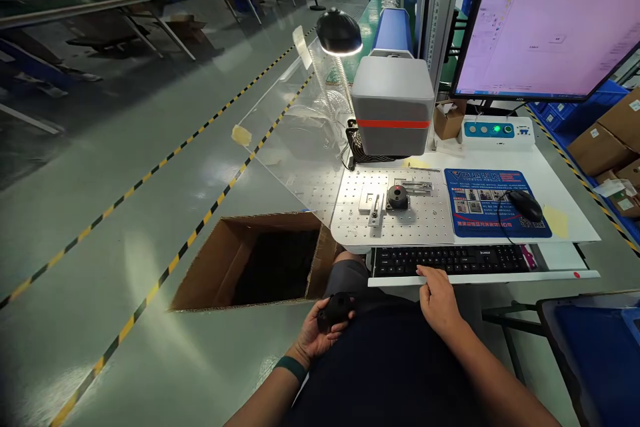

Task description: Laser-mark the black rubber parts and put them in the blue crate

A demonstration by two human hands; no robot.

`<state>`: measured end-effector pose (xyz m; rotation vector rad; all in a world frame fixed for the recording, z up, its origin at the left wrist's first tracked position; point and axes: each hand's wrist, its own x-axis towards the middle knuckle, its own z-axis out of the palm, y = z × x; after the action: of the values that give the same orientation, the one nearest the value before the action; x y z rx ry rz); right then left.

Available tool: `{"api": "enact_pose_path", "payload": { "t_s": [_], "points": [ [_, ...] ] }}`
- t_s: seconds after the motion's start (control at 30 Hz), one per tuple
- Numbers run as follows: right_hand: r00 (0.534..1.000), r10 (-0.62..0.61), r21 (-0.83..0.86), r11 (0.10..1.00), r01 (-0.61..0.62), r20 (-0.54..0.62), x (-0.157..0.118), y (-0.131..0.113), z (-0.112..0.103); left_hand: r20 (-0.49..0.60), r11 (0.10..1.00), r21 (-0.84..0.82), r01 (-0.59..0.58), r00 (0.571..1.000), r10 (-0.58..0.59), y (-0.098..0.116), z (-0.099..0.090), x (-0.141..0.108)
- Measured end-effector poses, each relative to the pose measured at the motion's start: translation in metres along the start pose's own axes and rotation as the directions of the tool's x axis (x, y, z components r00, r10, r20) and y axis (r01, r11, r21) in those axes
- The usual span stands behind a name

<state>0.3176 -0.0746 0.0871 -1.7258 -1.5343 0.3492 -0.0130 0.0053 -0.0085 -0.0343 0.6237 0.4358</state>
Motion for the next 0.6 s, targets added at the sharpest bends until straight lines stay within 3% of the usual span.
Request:
{"api": "enact_pose_path", "payload": {
  "t_s": [0.17,0.27,0.37,0.5,0.6],
  "points": [
    [0.99,-0.121,-0.035,0.992,0.119,-0.067,0.011,-0.007,-0.003,0.009,1.0,-0.015,-0.007,1.0,0.007,-0.001,0.0,-0.001],
    [0.964,-0.233,-0.072,0.972,0.226,-0.126,0.039,-0.019,-0.008,0.016,1.0,-0.027,0.004,1.0,-0.004,-0.002,-0.002,0.0],
    [0.953,-0.294,-0.162,0.947,0.279,-0.075,0.074,-0.029,-0.008,0.018,1.0,-0.015,0.012,1.0,-0.012,-0.002,-0.005,0.002],
    [0.964,-0.266,-0.27,0.927,0.259,0.011,0.114,-0.028,0.003,0.016,1.0,-0.013,-0.011,1.0,0.011,-0.003,-0.008,0.001],
    [0.977,-0.193,-0.307,0.939,0.157,-0.09,0.14,-0.017,0.013,0.007,0.999,-0.033,-0.01,1.0,0.01,-0.003,-0.01,-0.001]
  ]
}}
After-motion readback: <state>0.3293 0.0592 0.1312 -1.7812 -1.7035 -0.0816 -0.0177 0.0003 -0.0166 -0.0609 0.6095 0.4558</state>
